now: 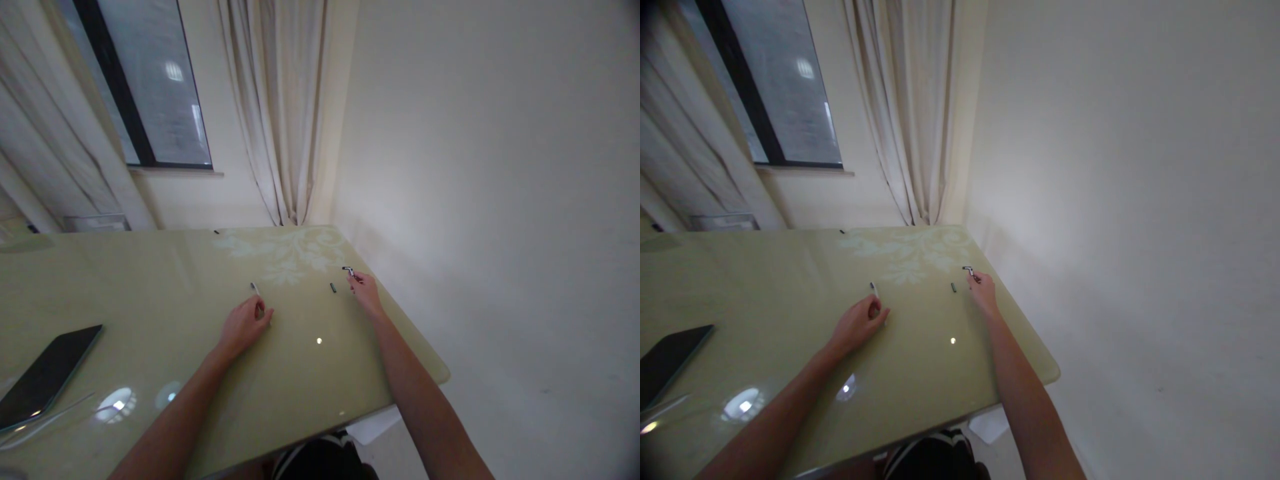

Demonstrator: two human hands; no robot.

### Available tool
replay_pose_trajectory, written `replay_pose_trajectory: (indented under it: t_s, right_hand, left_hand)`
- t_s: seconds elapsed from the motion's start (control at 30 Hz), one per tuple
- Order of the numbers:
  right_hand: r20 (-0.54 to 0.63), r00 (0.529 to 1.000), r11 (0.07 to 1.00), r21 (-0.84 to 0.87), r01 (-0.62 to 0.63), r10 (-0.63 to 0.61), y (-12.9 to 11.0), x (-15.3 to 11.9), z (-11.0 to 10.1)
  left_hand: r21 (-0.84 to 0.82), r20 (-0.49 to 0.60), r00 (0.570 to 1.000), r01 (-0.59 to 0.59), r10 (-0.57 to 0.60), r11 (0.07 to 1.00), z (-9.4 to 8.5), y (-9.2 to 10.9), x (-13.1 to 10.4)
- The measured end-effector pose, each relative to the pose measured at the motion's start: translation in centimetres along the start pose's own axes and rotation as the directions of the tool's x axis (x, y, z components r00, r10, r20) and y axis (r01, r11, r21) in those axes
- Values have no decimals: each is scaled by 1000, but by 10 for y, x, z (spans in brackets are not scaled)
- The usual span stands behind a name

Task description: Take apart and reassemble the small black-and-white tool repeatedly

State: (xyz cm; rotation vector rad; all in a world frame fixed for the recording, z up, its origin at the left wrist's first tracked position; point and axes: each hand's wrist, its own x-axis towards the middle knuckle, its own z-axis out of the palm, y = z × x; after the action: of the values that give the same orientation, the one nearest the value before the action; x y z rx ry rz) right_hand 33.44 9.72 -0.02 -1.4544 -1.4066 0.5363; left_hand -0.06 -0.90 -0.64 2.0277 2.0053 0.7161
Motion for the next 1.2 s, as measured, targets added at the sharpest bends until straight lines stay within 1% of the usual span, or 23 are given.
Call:
replay_pose_trajectory:
  t_s: [0.07,0.17,0.27,0.37,0.53,0.63,0.7,0.8,0.87,0.9,0.93,0.97,1.0,1.03,1.07,1.1,1.13,1.2]
  right_hand:
    - [5,999,996,-88,-31,32,4,-2,1]
    - [-32,999,983,-179,-37,31,3,-4,4]
    - [-23,999,963,-266,-38,33,2,-6,7]
    - [-13,1000,930,-368,-28,25,3,-8,10]
    - [-31,999,867,-497,-43,32,0,-8,18]
    - [-19,999,847,-530,-32,26,-1,-10,21]
    - [-11,1000,848,-530,-7,2,-3,-12,20]
    - [-27,994,885,-460,79,-103,-12,-19,19]
    - [9,984,933,-317,170,-177,-24,-27,24]
    - [64,978,955,-210,208,-199,-31,-33,28]
    - [156,963,969,-78,233,-219,-38,-38,34]
    - [255,936,971,54,234,-241,-45,-44,41]
    - [349,899,962,161,220,-264,-52,-50,47]
    - [417,864,951,237,198,-284,-56,-55,53]
    - [457,843,944,284,166,-285,-59,-58,57]
    - [455,850,943,305,131,-265,-61,-60,60]
    - [420,878,944,315,96,-229,-60,-60,60]
    - [269,955,941,336,31,-127,-55,-55,56]
  left_hand:
    - [43,22,998,57,-58,997,-3,3,-1]
    - [133,27,991,130,-134,983,-6,8,-3]
    - [202,39,985,156,-167,967,-8,11,-5]
    - [204,56,982,164,-179,965,-9,9,-5]
    - [152,46,985,158,-167,976,-9,5,-5]
    - [97,1,993,117,-118,988,-7,5,-5]
    - [50,-39,997,68,-66,996,-3,6,-6]
    - [-7,-79,997,-8,7,1000,2,12,-7]
    - [-37,-102,994,-53,49,998,6,22,-8]
    - [-53,-120,990,-77,71,996,8,30,-9]
    - [-70,-137,986,-110,100,991,10,38,-9]
    - [-88,-152,979,-154,139,984,13,47,-9]
    - [-109,-158,970,-205,186,973,16,57,-8]
    - [-135,-148,959,-263,243,955,20,66,-6]
    - [-168,-129,946,-318,299,933,25,74,-3]
    - [-207,-117,936,-350,332,914,30,81,1]
    - [-260,-105,933,-361,345,896,35,88,7]
    - [-356,-91,942,-333,322,873,46,98,22]
